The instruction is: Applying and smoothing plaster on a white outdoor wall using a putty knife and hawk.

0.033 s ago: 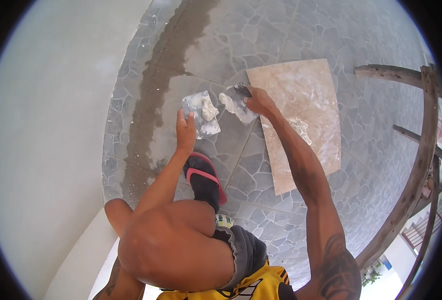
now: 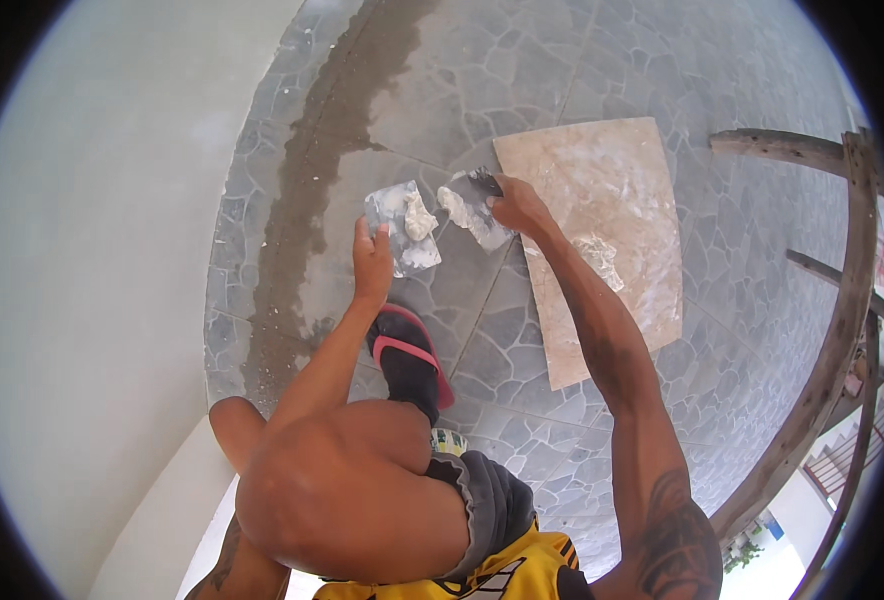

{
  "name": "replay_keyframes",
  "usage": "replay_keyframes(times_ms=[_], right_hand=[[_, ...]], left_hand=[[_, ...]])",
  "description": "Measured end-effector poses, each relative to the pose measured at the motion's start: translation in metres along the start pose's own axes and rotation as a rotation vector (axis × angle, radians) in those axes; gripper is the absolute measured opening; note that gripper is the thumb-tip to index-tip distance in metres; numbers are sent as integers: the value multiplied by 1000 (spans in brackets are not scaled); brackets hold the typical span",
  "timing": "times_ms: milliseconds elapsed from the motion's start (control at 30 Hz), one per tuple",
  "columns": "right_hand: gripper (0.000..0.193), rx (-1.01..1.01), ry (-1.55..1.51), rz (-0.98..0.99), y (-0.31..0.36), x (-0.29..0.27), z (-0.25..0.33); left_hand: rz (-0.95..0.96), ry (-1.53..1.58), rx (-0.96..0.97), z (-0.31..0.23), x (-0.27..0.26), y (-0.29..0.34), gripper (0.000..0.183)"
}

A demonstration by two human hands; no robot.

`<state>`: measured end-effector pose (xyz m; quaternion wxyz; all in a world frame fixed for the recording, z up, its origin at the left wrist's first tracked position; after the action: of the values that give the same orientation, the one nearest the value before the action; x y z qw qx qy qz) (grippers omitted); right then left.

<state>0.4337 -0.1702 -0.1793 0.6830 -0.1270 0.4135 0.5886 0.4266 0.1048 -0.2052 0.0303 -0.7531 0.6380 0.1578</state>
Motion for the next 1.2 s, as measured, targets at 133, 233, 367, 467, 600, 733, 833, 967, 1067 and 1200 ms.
replay_keyframes(times_ms=[133,233,367,467,600,733,833,967,1067,1200], right_hand=[[39,23,-67,-70,19,14,3],[41,99,-149,-31,27,22,-5],[34,116,-366,14,38,36,7],[33,302,-525,125,48,47,2],[36,354,-959,125,60,43,-17],[38,328,-1146,196,60,7,32],[39,178,-1284,163,53,-44,80],[39,-3,-1469,214,84,-92,157],[43,-160,-1572,267,119,-110,214],[36,-389,-1530,311,175,-140,267]], left_hand=[[-64,-23,31,1,-4,1,33],[-65,-66,6,-9,1,6,34],[-59,-112,-26,-15,-5,3,35],[-5,-156,-57,-11,-9,1,34],[28,-101,29,-41,-10,1,34],[71,-90,236,-125,-36,-21,36],[56,-178,330,-221,-48,-26,34],[-35,-151,570,-327,-99,22,35],[-136,-168,701,-370,-146,64,35],[-485,-46,806,-380,-189,142,32]])
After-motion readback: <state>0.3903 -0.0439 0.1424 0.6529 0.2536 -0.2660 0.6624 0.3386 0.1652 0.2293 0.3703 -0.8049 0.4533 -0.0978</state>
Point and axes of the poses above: each hand's wrist, its own y-axis away from the middle knuckle, its own x-axis out of the palm, z = x × y, the point moved 3 cm from there along -y, towards the middle knuckle, and after that the axes turned 15 degrees about -z, right-handed, at the moved point
